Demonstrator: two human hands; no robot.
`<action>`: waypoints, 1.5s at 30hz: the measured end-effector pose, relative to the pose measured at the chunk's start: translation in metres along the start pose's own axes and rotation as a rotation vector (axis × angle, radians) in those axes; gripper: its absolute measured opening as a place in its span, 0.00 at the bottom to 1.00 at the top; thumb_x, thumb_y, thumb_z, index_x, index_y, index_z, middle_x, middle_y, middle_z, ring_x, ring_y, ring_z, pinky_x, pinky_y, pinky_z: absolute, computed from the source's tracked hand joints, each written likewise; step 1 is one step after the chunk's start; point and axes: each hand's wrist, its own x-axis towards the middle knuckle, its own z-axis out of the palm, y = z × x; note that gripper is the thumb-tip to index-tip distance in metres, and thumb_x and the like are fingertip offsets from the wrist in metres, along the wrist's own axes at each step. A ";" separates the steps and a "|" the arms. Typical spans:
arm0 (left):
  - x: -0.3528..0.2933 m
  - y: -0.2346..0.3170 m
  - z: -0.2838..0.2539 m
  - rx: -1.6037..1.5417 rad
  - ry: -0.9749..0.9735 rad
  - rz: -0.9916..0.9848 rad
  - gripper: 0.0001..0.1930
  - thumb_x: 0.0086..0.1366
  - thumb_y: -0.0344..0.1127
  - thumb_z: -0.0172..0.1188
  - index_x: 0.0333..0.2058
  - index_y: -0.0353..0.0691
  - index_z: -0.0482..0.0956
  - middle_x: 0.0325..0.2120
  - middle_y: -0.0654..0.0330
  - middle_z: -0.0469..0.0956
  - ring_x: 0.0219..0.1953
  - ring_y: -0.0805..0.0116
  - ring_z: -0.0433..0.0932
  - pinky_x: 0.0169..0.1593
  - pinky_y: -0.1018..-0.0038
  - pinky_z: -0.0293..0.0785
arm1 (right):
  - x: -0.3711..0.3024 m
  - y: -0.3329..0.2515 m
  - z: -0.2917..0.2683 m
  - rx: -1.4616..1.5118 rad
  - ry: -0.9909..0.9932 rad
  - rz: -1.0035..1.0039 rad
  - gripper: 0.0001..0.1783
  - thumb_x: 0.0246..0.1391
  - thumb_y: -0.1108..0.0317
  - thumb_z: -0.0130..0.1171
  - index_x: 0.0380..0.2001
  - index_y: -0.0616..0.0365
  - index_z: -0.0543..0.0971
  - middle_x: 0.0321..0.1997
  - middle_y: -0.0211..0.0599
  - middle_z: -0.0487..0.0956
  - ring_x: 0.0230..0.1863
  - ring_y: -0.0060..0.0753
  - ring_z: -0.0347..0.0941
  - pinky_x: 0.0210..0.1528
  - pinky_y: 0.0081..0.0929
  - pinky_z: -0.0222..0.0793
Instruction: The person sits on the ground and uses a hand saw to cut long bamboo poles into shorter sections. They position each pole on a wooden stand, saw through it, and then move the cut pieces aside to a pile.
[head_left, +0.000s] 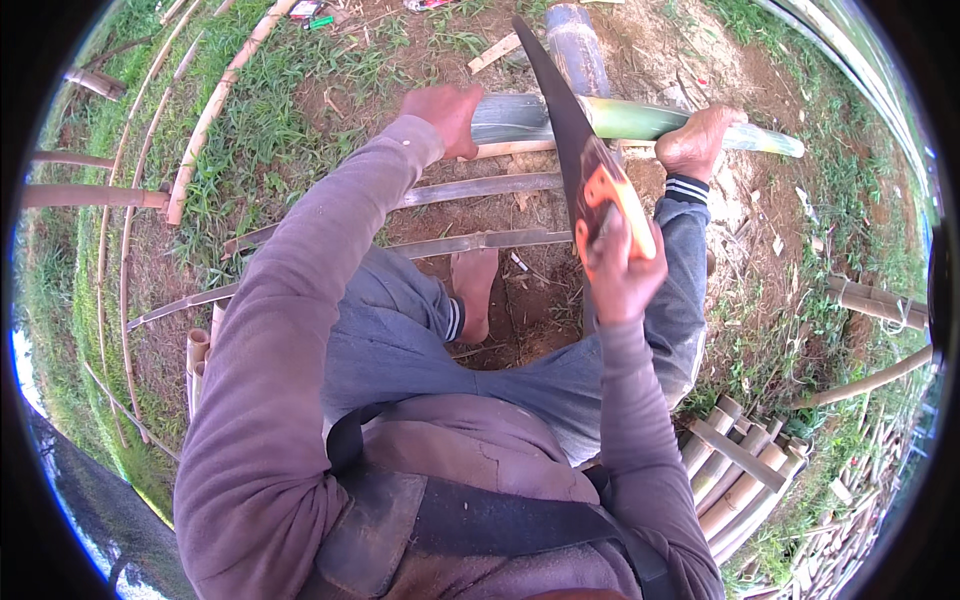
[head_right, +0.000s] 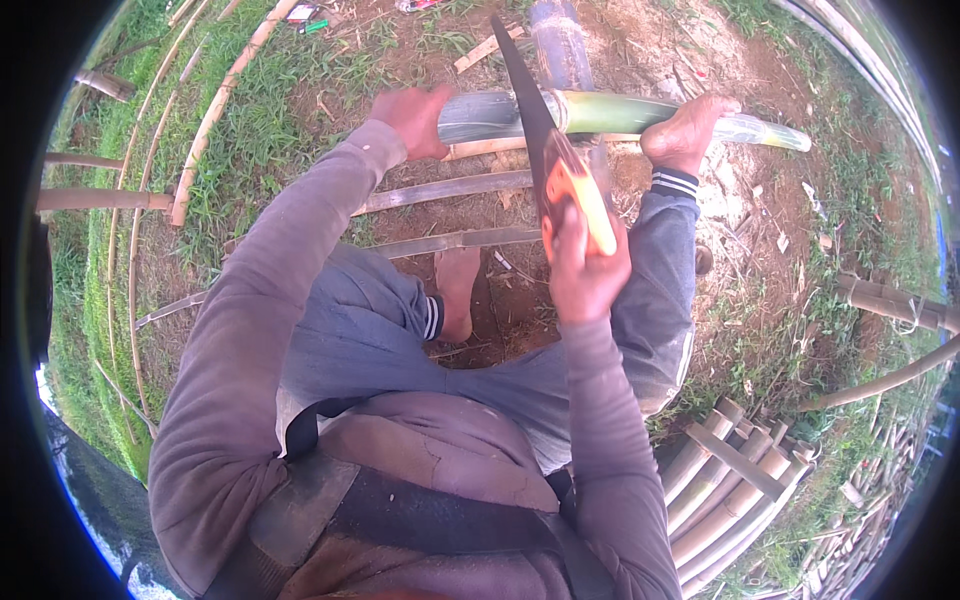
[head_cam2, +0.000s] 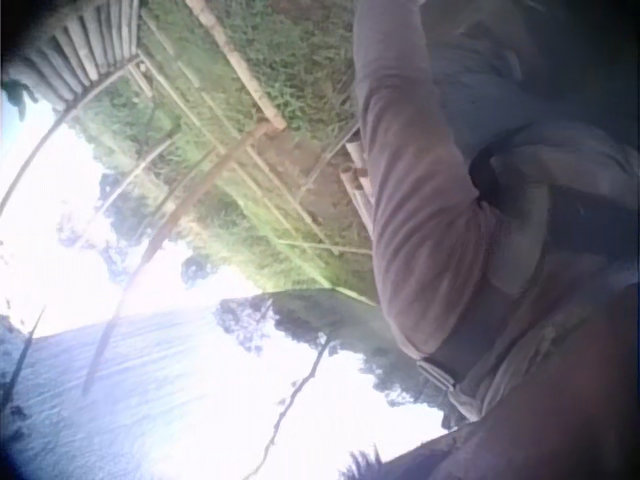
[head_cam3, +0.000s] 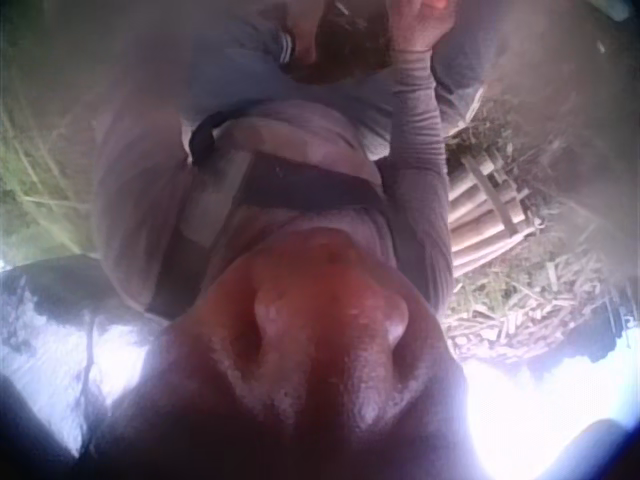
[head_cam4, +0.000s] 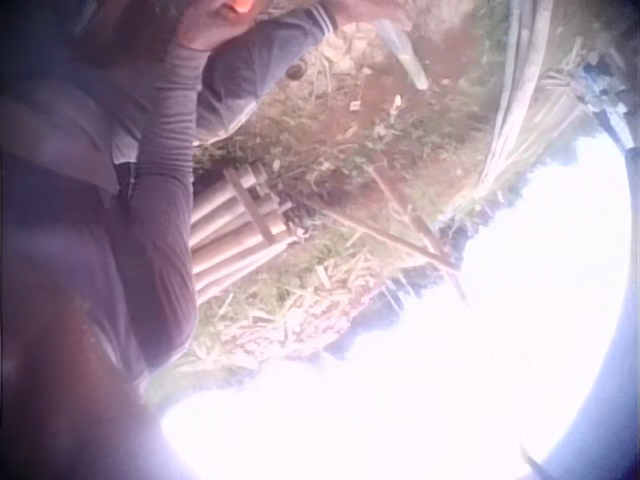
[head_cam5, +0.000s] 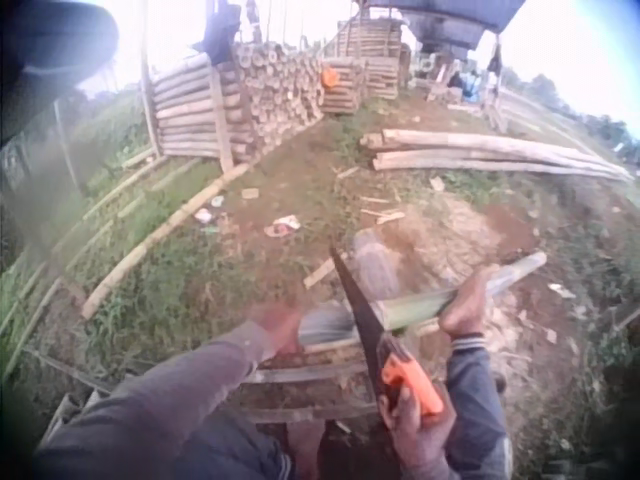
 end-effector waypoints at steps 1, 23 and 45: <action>0.001 0.006 -0.007 0.021 0.008 0.011 0.35 0.55 0.50 0.79 0.57 0.42 0.76 0.44 0.51 0.88 0.48 0.49 0.88 0.52 0.54 0.84 | 0.045 -0.002 0.029 -0.080 0.000 -0.118 0.14 0.70 0.66 0.65 0.46 0.68 0.79 0.37 0.32 0.84 0.32 0.18 0.77 0.34 0.23 0.75; 0.006 -0.012 -0.002 -0.026 0.088 0.054 0.32 0.55 0.45 0.78 0.56 0.42 0.76 0.42 0.52 0.87 0.47 0.50 0.88 0.50 0.55 0.85 | 0.051 -0.012 0.050 -0.069 -0.054 -0.089 0.11 0.71 0.67 0.64 0.46 0.65 0.79 0.27 0.28 0.81 0.23 0.14 0.74 0.23 0.18 0.69; 0.017 0.000 0.015 -0.063 0.109 0.075 0.31 0.54 0.43 0.79 0.54 0.44 0.78 0.39 0.53 0.87 0.45 0.50 0.88 0.50 0.54 0.86 | 0.123 -0.082 0.040 -0.269 -0.147 0.078 0.19 0.71 0.58 0.64 0.28 0.61 0.80 0.18 0.28 0.77 0.17 0.16 0.71 0.19 0.19 0.67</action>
